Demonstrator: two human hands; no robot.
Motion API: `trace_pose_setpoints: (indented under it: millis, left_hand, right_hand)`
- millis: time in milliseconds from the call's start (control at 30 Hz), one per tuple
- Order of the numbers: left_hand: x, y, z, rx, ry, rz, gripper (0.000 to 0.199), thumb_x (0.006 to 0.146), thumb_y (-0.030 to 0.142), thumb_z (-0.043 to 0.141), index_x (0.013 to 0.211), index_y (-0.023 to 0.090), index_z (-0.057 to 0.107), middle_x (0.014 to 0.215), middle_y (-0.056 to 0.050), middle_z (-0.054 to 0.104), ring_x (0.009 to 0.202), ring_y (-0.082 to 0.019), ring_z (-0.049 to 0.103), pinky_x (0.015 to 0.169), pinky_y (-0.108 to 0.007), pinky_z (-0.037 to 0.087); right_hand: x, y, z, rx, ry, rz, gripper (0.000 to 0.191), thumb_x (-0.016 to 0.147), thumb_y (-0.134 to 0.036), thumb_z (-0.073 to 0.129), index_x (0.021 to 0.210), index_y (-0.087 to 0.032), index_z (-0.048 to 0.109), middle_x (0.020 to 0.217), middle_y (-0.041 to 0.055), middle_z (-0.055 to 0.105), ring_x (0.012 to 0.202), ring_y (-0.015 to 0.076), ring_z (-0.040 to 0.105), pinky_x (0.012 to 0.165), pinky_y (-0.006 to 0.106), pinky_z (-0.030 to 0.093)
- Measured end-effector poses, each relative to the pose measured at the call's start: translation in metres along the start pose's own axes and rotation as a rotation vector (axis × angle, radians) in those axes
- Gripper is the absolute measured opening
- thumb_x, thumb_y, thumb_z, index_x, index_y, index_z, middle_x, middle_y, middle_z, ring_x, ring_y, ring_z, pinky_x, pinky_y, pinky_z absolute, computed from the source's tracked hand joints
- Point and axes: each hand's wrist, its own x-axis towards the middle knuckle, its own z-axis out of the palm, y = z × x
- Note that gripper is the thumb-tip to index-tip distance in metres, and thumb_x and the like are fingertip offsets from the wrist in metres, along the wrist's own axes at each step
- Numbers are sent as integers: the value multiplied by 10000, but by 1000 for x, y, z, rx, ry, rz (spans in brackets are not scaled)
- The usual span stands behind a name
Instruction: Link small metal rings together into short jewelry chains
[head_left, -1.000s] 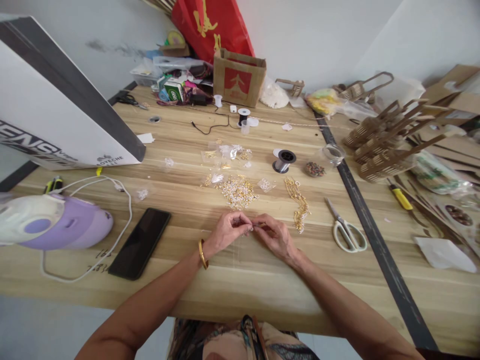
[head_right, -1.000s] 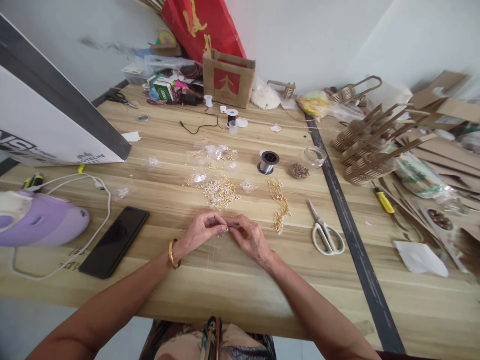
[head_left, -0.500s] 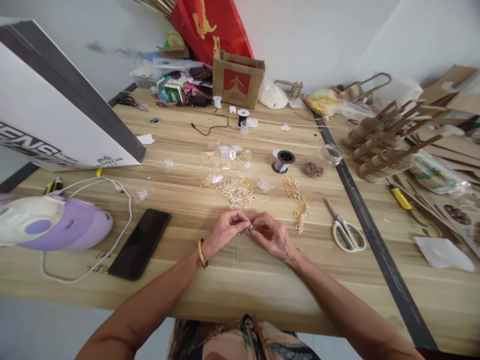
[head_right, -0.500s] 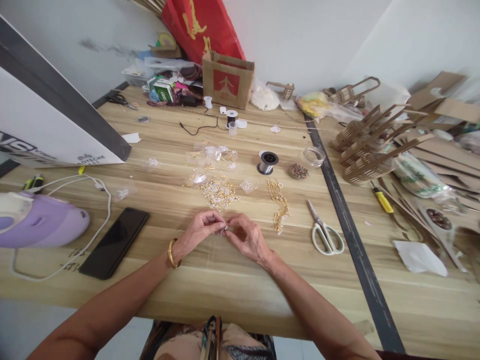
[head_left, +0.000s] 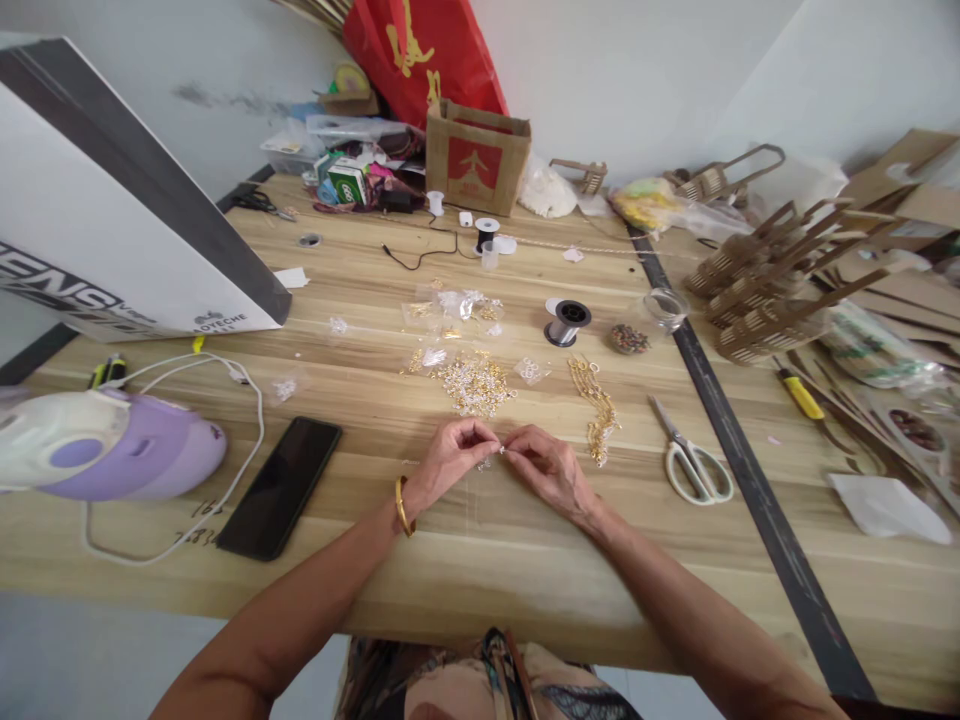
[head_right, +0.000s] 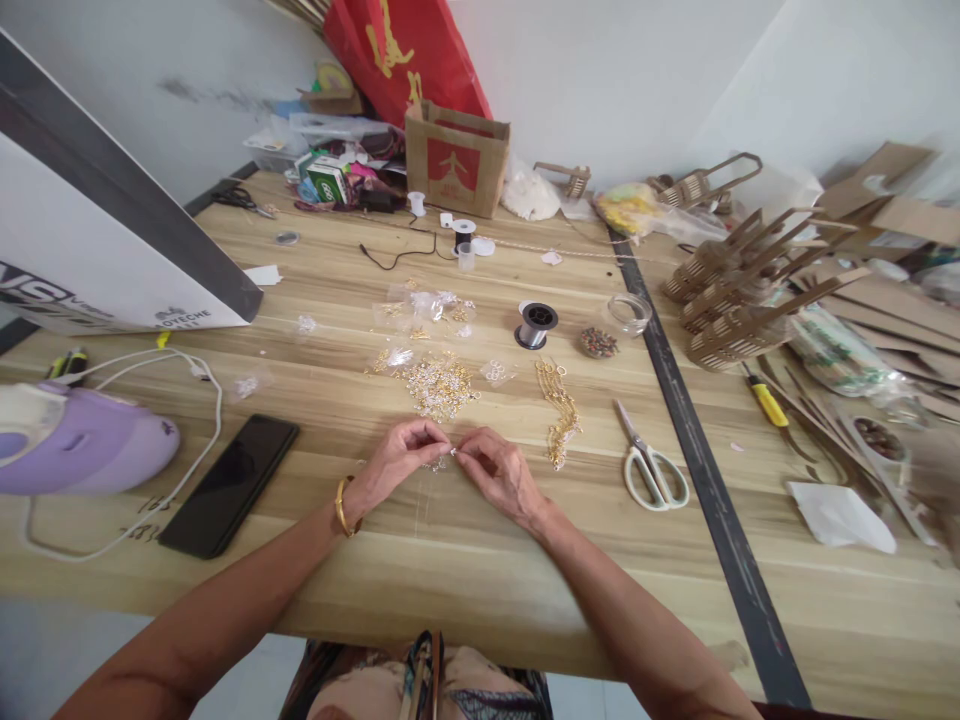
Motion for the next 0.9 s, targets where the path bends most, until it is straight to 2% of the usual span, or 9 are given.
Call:
trace_pose_setpoints:
  millis: [200, 400, 600, 900]
  left_hand:
    - [0, 1, 0, -20, -11, -7, 162, 676, 266, 708, 672, 129, 623, 618, 9, 565, 587, -87, 469, 565, -208, 376]
    - [0, 0, -1, -45, -17, 3, 187, 654, 281, 739, 675, 125, 638, 634, -2, 596, 602, -95, 500, 585, -215, 397]
    - [2, -4, -2, -23, -24, 28, 178, 637, 274, 749, 668, 124, 657, 662, -26, 634, 621, -110, 527, 606, -233, 409]
    - [1, -3, -2, -12, -32, 60, 197, 629, 295, 755, 648, 130, 650, 681, -36, 644, 652, -129, 553, 641, -252, 429]
  right_hand:
    - [0, 0, 0, 10, 23, 15, 169, 914, -300, 494, 903, -194, 625, 888, 83, 639, 825, 187, 603, 718, 326, 500]
    - [0, 1, 0, 17, 62, -12, 156, 898, -306, 530, 899, -205, 648, 947, 96, 646, 872, 204, 613, 735, 346, 512]
    - [-2, 0, 1, 55, 56, 33, 139, 879, -316, 558, 892, -204, 640, 979, 96, 638, 864, 195, 618, 664, 306, 526]
    - [-1, 0, 0, 36, 75, 24, 132, 877, -312, 561, 865, -206, 638, 957, 92, 629, 855, 193, 613, 668, 312, 535]
